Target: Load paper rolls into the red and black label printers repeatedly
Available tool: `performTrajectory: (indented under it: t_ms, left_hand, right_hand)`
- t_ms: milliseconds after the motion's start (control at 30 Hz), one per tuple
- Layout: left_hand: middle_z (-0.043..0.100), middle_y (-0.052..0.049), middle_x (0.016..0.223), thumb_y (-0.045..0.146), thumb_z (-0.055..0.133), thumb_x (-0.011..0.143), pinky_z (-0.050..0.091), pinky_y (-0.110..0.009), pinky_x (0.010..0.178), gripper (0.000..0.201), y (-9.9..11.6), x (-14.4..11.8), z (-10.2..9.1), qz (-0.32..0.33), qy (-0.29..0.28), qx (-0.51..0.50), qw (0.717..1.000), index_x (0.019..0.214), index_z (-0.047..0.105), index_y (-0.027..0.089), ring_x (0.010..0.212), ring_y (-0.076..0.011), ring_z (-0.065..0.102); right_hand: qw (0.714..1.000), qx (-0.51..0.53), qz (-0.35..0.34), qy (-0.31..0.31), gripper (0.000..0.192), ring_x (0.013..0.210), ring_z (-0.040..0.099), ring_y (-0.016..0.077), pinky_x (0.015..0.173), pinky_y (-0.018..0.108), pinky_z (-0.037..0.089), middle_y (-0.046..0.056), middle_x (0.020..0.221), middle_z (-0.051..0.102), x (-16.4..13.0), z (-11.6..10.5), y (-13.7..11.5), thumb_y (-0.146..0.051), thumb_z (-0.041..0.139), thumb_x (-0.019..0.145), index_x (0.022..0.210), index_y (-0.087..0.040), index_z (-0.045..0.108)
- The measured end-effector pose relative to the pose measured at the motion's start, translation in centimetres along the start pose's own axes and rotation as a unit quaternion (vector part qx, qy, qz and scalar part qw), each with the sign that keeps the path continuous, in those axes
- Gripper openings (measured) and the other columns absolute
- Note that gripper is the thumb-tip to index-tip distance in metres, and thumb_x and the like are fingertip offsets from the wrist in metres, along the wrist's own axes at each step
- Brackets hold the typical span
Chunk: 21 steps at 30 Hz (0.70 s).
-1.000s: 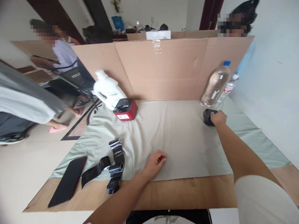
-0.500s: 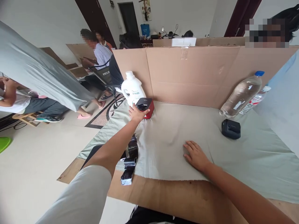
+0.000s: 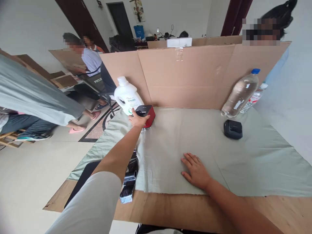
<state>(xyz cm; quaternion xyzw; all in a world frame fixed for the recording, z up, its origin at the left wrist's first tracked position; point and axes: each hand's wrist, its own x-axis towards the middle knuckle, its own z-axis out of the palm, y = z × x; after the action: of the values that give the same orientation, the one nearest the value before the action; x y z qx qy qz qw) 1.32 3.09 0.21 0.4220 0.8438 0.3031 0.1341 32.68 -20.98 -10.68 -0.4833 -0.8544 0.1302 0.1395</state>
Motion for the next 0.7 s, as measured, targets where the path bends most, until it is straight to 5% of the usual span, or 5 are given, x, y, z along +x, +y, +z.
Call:
performTrajectory:
  t_ms: [200, 300, 400, 500, 700]
  left_hand:
    - [0.037, -0.016, 0.141, 0.048, 0.083, 0.066, 0.031, -0.044, 0.116, 0.112, 1.1, -8.0, -1.7, 0.173, -0.042, -0.123, 0.976, 0.154, 0.018, 0.023, 0.139, -0.0328, 0.039]
    - [0.041, -0.015, 0.137, 0.046, 0.087, 0.060, 0.033, -0.046, 0.116, 0.114, 0.9, -14.2, -1.6, 0.250, -0.084, -0.174, 0.949, 0.152, 0.023, 0.024, 0.136, -0.0333, 0.042]
    - [0.043, -0.015, 0.134, 0.045, 0.090, 0.053, 0.032, -0.053, 0.114, 0.116, 0.3, -20.4, -0.6, 0.282, -0.108, -0.177, 0.937, 0.149, 0.028, 0.026, 0.135, -0.0373, 0.042]
    - [0.040, -0.017, 0.135, 0.045, 0.090, 0.052, 0.032, -0.057, 0.113, 0.115, -0.5, -25.6, 0.6, 0.263, -0.119, -0.153, 0.945, 0.148, 0.029, 0.025, 0.135, -0.0402, 0.040]
    - [0.034, -0.017, 0.140, 0.046, 0.089, 0.055, 0.032, -0.058, 0.113, 0.116, -3.1, -30.8, 1.9, 0.225, -0.062, -0.123, 0.965, 0.149, 0.024, 0.025, 0.137, -0.0388, 0.037]
  right_hand:
    - [0.983, 0.122, -0.092, -0.102, 0.067, 0.150, 0.028, 0.0316, 0.121, 0.056, 0.024, 0.011, 0.160, 0.035, -2.2, 0.6, -3.0, -0.054, 0.058, 0.088, 0.148, -0.026, 0.046]
    - [0.968, 0.246, 0.010, 0.040, 0.067, 0.146, 0.036, 0.0307, 0.118, 0.054, 0.033, 0.014, 0.156, 0.041, -2.8, 1.4, -2.5, -0.058, 0.051, 0.091, 0.148, -0.025, 0.044]
    - [0.891, 0.382, 0.148, 0.198, 0.075, 0.139, 0.046, 0.0297, 0.111, 0.052, 0.043, 0.017, 0.157, 0.037, -2.7, 2.0, -1.4, -0.064, 0.044, 0.092, 0.155, -0.026, 0.027]
    - [0.838, 0.464, 0.164, 0.235, 0.082, 0.137, 0.048, 0.0283, 0.112, 0.051, 0.043, 0.016, 0.160, 0.031, -2.3, 2.2, -1.0, -0.068, 0.045, 0.091, 0.157, -0.028, 0.017]
    - [0.818, 0.492, 0.153, 0.256, 0.085, 0.145, 0.039, 0.0287, 0.119, 0.051, 0.035, 0.011, 0.161, 0.033, -2.3, 2.6, -1.1, -0.068, 0.053, 0.088, 0.158, -0.029, 0.022]
